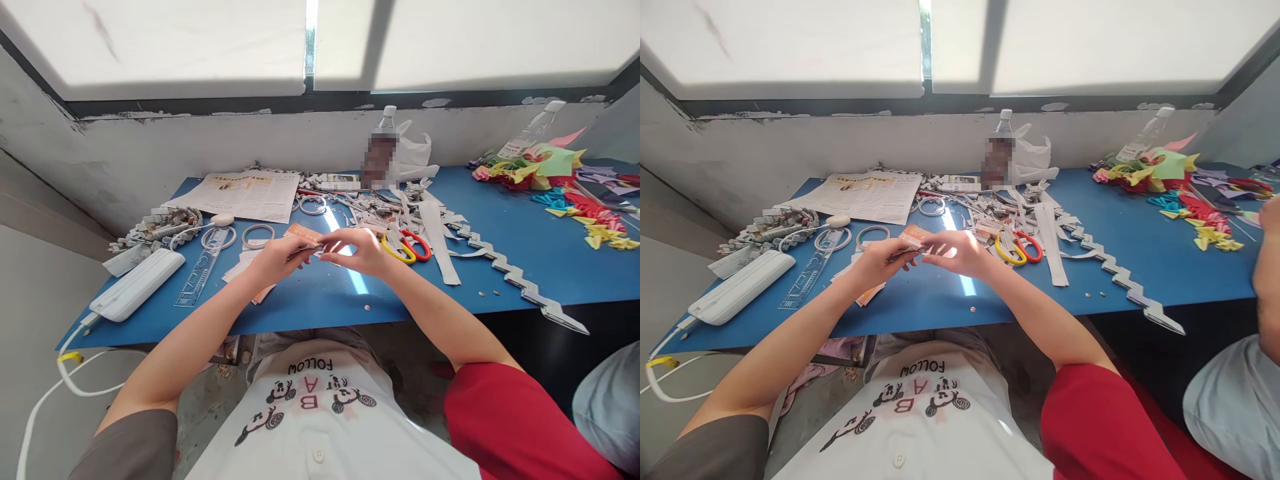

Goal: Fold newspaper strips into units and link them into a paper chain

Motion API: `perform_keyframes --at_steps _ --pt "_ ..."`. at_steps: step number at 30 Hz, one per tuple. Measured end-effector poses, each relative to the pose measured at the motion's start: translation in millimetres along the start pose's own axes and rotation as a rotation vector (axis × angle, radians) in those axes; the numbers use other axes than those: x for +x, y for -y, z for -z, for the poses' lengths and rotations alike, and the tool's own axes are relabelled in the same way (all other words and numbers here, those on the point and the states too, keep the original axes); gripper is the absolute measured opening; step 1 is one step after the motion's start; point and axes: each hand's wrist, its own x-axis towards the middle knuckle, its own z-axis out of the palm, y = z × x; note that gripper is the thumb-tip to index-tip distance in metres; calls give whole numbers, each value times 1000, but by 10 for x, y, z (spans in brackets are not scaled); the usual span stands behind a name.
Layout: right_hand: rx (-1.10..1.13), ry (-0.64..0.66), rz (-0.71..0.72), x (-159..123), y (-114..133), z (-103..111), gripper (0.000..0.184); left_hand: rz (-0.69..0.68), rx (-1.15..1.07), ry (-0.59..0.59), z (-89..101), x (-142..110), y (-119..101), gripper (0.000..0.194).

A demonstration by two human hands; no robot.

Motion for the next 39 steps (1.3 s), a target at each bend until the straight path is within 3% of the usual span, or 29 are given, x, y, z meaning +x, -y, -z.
perform_keyframes --at_steps 6,13,18,24,29,39 --pt "-7 16 -85 10 -17 -46 27 117 -103 33 -3 5 -52 26" --pt "-8 -118 -128 29 30 -72 29 201 -211 19 -14 19 -109 31" --pt "-65 -38 -149 17 -2 -142 23 201 -110 55 -38 30 -71 33" --pt "20 -9 -278 -9 -17 -192 18 187 50 82 -56 47 -26 28" --pt "126 7 -427 19 -30 -187 16 202 59 119 -80 50 -11 27" --pt "167 31 -465 31 -70 -157 20 233 56 160 -68 59 -45 27"
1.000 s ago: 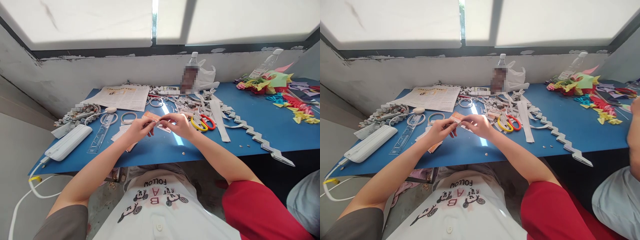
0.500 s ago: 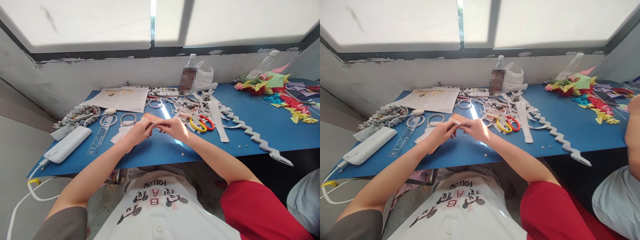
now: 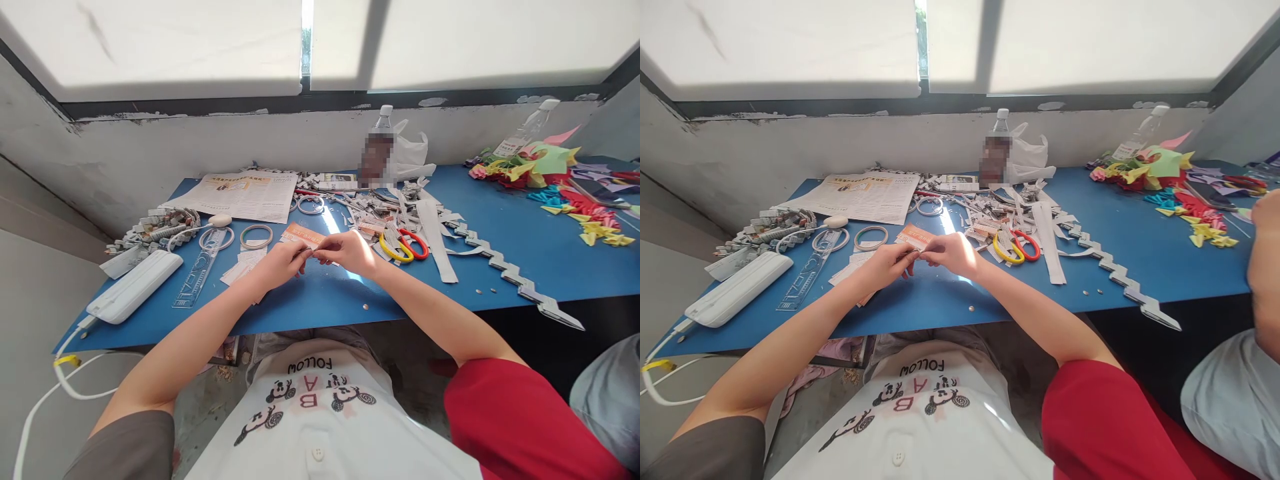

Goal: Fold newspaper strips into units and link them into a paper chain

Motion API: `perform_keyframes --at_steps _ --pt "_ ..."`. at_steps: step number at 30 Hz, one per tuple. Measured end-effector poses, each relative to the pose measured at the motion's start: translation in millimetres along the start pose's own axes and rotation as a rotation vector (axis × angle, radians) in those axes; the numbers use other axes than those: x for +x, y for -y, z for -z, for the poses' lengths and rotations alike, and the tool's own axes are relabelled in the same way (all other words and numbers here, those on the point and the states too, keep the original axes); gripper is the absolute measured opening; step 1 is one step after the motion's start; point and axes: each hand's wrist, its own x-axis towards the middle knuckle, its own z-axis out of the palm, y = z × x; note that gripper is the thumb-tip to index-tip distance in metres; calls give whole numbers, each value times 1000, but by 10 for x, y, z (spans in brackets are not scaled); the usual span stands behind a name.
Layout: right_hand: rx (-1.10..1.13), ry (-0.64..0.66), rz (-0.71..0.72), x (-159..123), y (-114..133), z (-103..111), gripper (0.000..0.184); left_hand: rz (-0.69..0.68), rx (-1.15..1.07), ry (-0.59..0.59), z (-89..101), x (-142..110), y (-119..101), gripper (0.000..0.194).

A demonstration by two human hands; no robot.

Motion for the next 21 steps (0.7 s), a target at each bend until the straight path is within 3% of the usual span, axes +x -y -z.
perform_keyframes --at_steps 12,21 --pt "26 11 -33 8 -39 16 27 20 -71 24 6 -1 -13 26" --pt "80 7 -4 -2 11 11 28 14 -60 -49 39 -14 -13 24"
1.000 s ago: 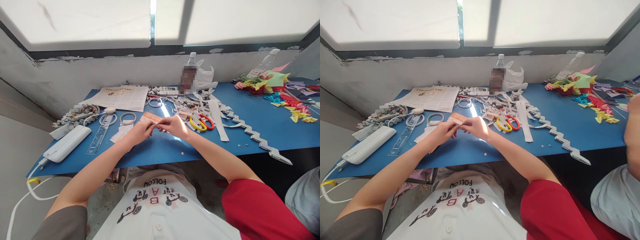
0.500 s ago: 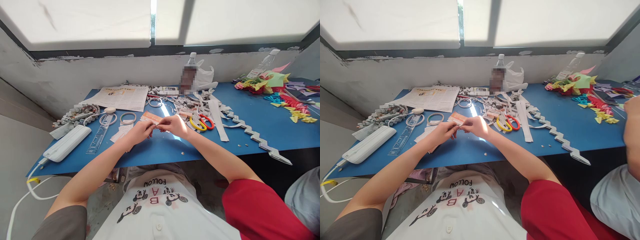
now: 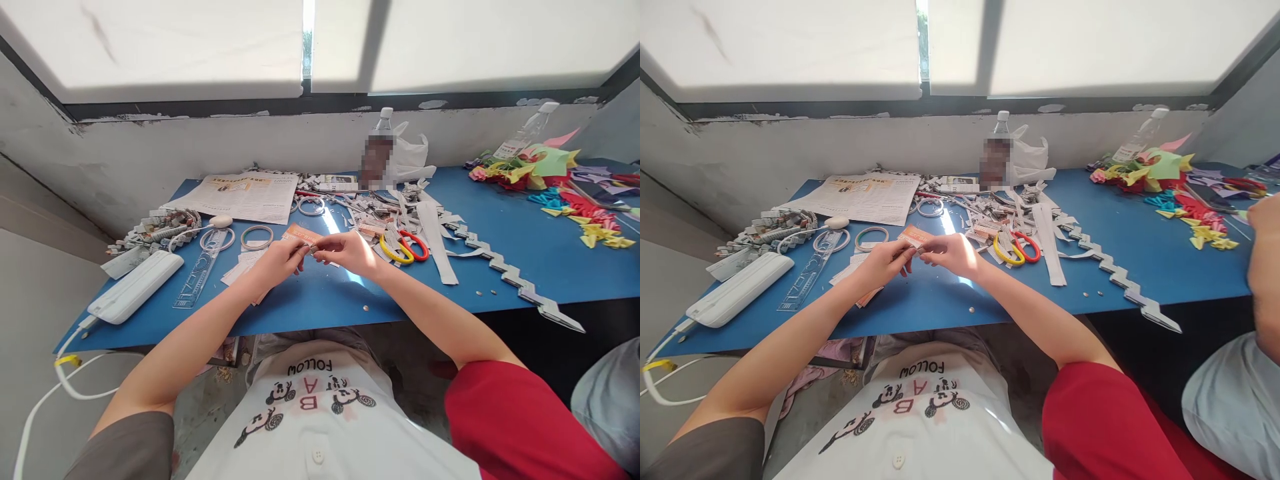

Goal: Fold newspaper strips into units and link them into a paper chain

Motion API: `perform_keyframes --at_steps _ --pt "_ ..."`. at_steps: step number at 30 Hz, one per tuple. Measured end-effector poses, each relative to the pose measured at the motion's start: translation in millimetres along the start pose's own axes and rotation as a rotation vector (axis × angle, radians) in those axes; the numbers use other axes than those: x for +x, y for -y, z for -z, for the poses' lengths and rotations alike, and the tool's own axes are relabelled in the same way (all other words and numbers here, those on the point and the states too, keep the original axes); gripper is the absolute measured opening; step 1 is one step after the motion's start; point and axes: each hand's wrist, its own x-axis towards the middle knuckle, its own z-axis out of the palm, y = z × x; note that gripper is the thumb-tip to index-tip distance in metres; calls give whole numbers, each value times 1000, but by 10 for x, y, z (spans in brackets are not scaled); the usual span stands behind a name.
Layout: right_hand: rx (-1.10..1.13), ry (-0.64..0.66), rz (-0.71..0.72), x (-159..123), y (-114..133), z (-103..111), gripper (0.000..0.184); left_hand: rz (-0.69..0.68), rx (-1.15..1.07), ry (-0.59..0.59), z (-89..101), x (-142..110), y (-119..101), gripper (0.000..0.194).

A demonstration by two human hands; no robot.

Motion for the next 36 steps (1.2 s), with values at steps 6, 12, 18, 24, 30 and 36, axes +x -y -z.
perform_keyframes --at_steps 6,12,18,24,30,36 --pt "63 -27 16 -14 11 -20 22 -82 20 -5 -10 1 16 25" --pt "56 -59 40 -21 48 2 22 -111 27 4 -18 2 46 26" --pt "84 -66 15 -6 29 8 23 -134 38 -4 -16 3 56 25" --pt "86 -72 39 17 -27 -1 28 -117 -5 -13 -5 2 39 25" --pt "71 -74 164 14 22 35 41 60 -402 -7 48 8 -34 29" --pt "170 11 109 4 76 57 41 225 -643 147 106 40 -57 34"
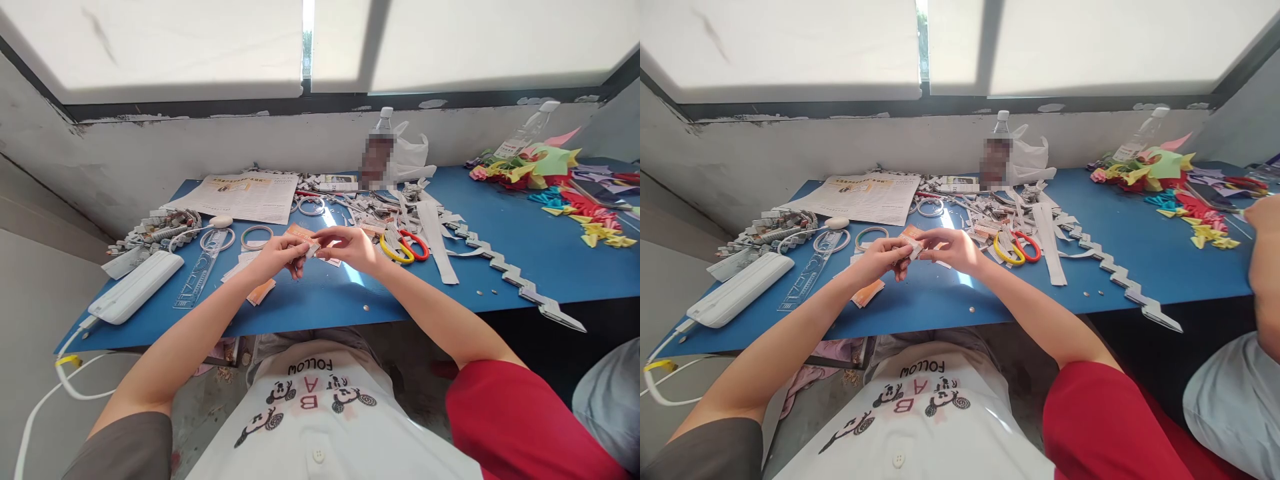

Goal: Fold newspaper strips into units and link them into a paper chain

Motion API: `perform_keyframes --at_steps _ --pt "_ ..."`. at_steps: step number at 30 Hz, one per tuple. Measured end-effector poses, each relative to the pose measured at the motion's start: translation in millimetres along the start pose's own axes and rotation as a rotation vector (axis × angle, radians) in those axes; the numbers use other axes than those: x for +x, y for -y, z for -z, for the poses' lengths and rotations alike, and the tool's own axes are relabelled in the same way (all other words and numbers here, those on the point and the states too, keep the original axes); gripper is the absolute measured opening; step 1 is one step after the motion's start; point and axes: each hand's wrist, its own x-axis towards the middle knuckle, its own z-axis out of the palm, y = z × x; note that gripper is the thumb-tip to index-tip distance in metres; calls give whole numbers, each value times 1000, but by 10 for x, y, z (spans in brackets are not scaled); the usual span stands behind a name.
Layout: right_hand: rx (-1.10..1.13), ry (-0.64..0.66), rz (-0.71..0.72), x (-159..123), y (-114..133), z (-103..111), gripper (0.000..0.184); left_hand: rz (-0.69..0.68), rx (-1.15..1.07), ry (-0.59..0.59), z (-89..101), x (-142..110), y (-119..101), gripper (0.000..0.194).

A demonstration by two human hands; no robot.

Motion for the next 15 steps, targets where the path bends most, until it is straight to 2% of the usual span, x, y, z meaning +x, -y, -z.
perform_keyframes --at_steps 4,7,15 --pt "120 68 -40 -4 14 -10 40 83 -76 70 4 6 5 33" --pt "151 73 -46 -13 18 -22 38 109 -76 95 0 -4 -1 32" --pt "91 -34 46 -29 -51 -70 38 79 -64 92 -5 -7 7 33"
